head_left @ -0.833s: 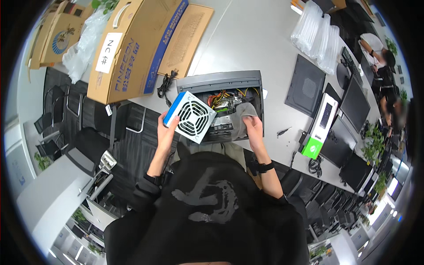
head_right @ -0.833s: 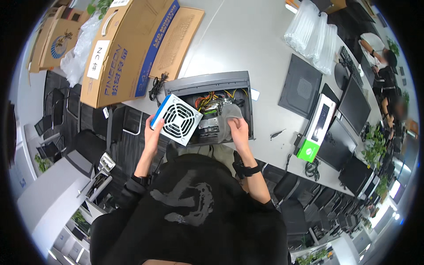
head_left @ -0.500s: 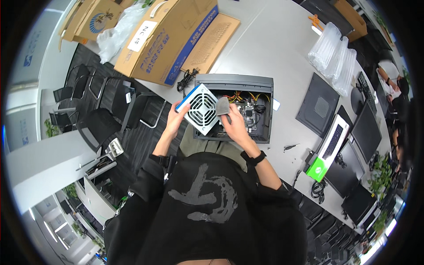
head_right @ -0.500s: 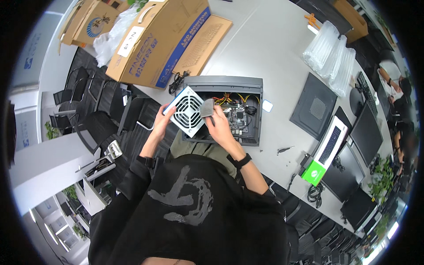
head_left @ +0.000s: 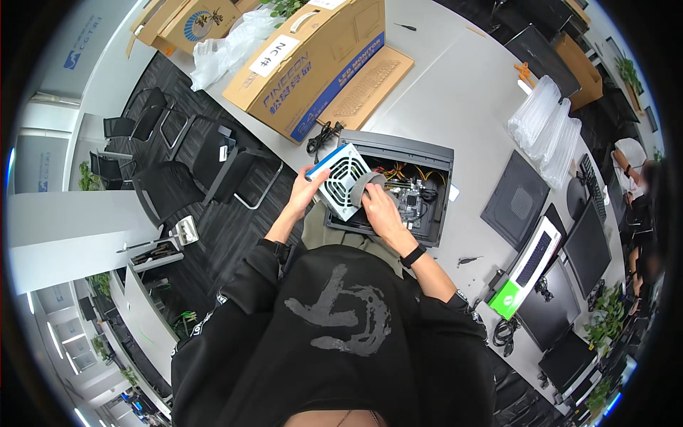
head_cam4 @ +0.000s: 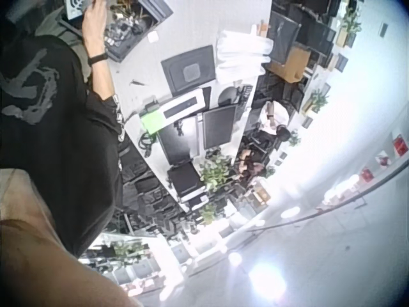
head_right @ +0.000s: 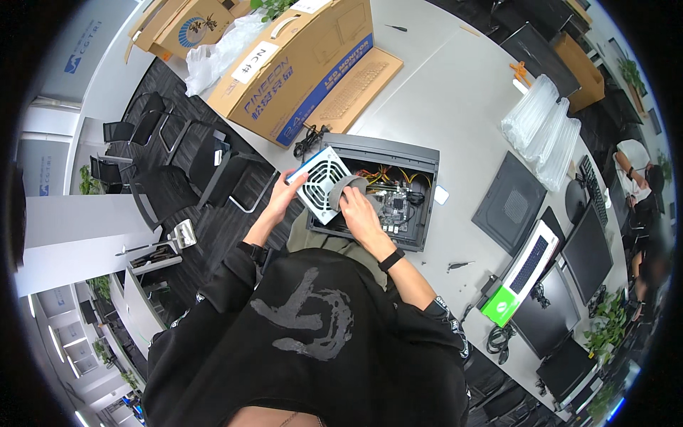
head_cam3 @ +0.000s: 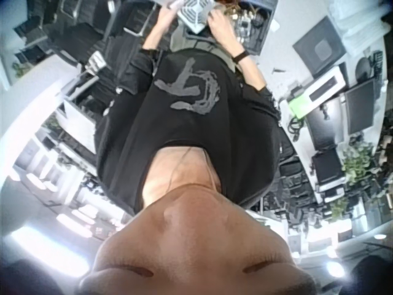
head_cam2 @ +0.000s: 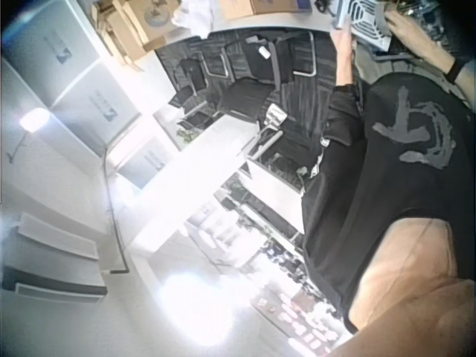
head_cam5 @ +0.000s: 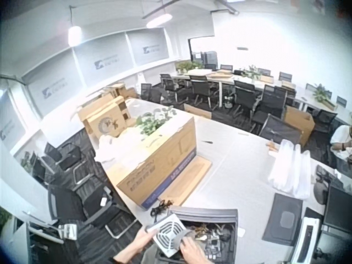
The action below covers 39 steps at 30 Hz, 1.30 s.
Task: Disassemble computer components including the motherboard and power supply from a desktop case.
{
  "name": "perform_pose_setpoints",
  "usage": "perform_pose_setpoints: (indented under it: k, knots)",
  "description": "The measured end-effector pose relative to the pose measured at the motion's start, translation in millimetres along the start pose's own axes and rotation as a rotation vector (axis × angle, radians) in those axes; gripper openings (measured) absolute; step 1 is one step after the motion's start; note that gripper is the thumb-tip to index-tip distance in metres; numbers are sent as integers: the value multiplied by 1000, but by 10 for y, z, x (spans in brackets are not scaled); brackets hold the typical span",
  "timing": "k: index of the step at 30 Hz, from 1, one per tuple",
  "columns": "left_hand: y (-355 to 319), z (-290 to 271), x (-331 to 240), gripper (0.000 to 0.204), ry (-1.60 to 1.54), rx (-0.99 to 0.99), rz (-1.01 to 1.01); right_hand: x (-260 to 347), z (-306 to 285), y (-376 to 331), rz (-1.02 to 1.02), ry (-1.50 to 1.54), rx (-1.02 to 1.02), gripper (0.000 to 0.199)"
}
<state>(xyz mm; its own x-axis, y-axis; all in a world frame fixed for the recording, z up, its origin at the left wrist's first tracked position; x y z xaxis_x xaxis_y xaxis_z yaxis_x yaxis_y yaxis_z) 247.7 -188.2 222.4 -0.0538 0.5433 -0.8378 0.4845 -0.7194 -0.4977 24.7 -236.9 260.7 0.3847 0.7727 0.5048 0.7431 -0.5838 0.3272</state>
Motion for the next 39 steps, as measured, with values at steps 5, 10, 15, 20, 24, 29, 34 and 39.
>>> perform_pose_setpoints:
  k: [5, 10, 15, 20, 24, 29, 34, 39]
  knots:
    - [-33, 17, -57, 87, 8, 15, -17, -85, -34, 53, 129, 166, -60, 20]
    - [-27, 0, -88, 89, 65, 13, -10, -288, -71, 112, 185, 470, -107, 15]
    - [28, -21, 10, 92, 80, 14, -11, -606, 211, -23, 587, 1040, 30, 20]
    - [41, -38, 33, 79, 105, -26, 35, -847, 272, -218, 944, 1858, -53, 29]
    - [17, -29, -13, 78, 108, -23, 31, -978, 139, -250, 946, 1963, -148, 29]
    - [-1, -30, -12, 87, 89, 10, -30, -1066, -43, -260, 931, 1964, -224, 30]
    - [10, -26, -10, 86, 80, 17, -3, -1372, -431, -193, 903, 1805, -368, 30]
    - [29, -24, 21, 83, 90, 27, -20, -1904, -1125, -268, 943, 1275, -651, 30]
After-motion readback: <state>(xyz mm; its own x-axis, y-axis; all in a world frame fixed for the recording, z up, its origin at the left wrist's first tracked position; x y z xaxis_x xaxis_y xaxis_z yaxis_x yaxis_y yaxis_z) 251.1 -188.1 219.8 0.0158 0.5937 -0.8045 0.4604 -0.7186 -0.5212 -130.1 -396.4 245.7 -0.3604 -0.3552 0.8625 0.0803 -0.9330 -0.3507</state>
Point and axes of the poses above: each hand's wrist, its own y-axis towards the middle knuckle, its own z-axis out of the palm, x = y × z, the point moved 8 cm from there along y, towards the middle knuckle, and after that the axes turned 2 degrees about -x, right-handed, at the moved point
